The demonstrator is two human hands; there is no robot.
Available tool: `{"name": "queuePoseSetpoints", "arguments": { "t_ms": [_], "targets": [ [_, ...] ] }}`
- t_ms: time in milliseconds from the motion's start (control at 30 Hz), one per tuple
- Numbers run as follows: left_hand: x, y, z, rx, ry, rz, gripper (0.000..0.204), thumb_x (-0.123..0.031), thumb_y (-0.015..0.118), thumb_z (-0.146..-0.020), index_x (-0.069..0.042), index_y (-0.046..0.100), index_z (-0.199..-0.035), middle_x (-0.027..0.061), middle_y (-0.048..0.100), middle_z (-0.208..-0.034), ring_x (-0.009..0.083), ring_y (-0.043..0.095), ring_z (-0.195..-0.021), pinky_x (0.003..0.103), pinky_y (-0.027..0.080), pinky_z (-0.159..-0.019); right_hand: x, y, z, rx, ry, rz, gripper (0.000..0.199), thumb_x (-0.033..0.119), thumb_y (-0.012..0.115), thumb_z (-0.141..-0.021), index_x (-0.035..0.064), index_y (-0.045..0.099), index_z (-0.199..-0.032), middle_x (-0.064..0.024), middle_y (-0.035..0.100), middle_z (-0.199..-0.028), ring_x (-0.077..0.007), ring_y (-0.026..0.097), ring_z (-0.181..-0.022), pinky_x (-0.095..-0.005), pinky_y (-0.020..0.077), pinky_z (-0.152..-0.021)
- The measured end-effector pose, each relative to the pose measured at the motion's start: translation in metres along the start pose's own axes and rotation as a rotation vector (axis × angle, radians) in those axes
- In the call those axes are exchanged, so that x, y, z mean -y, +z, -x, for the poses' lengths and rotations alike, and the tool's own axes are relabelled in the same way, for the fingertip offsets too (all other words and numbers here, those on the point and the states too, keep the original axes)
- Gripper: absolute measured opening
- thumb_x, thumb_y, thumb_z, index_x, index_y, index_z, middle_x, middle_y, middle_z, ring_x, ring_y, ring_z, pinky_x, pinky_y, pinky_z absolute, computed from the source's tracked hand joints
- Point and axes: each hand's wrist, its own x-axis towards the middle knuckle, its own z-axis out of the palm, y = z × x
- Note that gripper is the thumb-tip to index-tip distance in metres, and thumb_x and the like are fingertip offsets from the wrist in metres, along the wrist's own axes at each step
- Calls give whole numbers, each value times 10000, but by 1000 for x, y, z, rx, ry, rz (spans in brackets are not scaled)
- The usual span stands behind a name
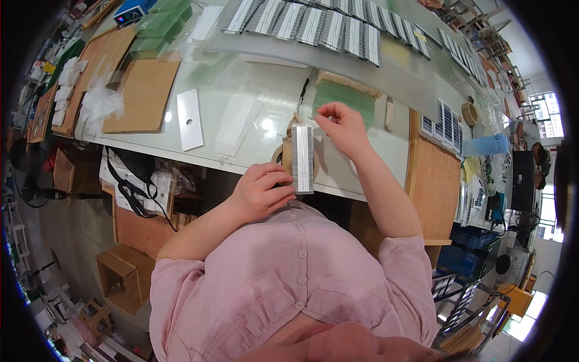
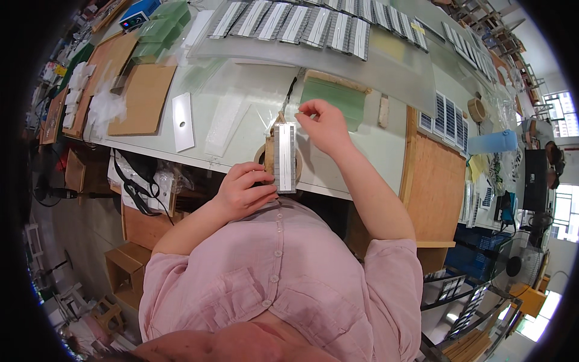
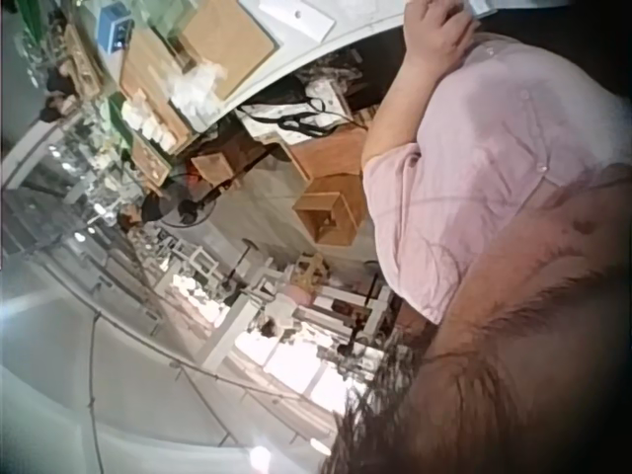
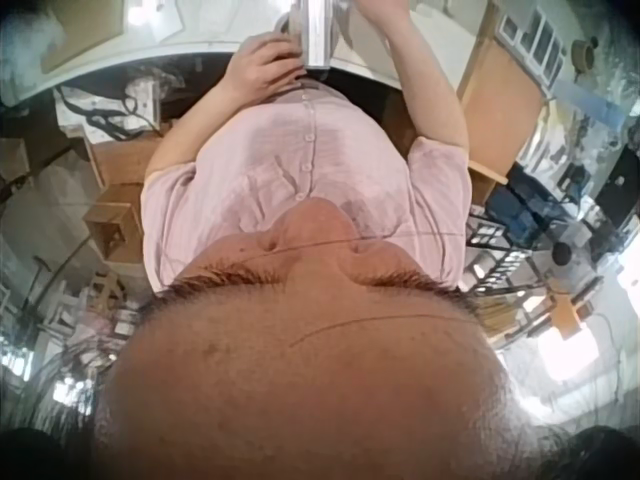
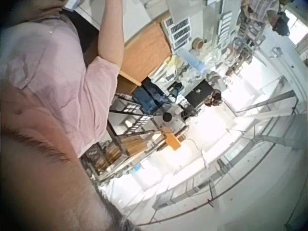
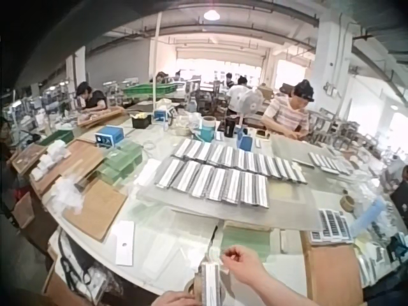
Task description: The person assembles small solar panels by placing solar cell strips, protective film, and backing sheets onto a jig, then sets the assembled panels onto a wooden board.
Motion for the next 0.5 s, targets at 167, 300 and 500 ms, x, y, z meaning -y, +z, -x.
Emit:
{"name": "queuePoseSetpoints", "arguments": {
  "t_ms": [167, 300, 500],
  "targets": [
    [0, 0, 1, -1, 3, -1, 229, -168, 761, -678, -120, 672, -884, 12, 613, -994, 238, 559, -997, 348, 460, -768, -4, -7, 10, 52, 18, 3, 162, 102, 652, -828, 29, 655, -973, 10, 609, -841, -54, 509, -664, -222, 435, -608],
    [0, 0, 0, 8, 9, -7, 225, -168, 756, -684, -121, 672, -888, 13, 610, -1001, 237, 559, -1004, 346, 458, -772, -6, -3, 17, 100, -69, 71, 169, 96, 636, -829, 39, 665, -986, 0, 591, -874, -66, 496, -670, -230, 431, -631],
    [-1, -1, 0, 13, 9, -17, 210, -169, 746, -697, -123, 668, -886, 13, 607, -1000, 233, 559, -1007, 344, 455, -774, -7, 2, 19, 123, -80, 46, 170, 77, 601, -839, 41, 665, -992, -21, 582, -932, -78, 493, -684, -230, 431, -648]
  ]
}}
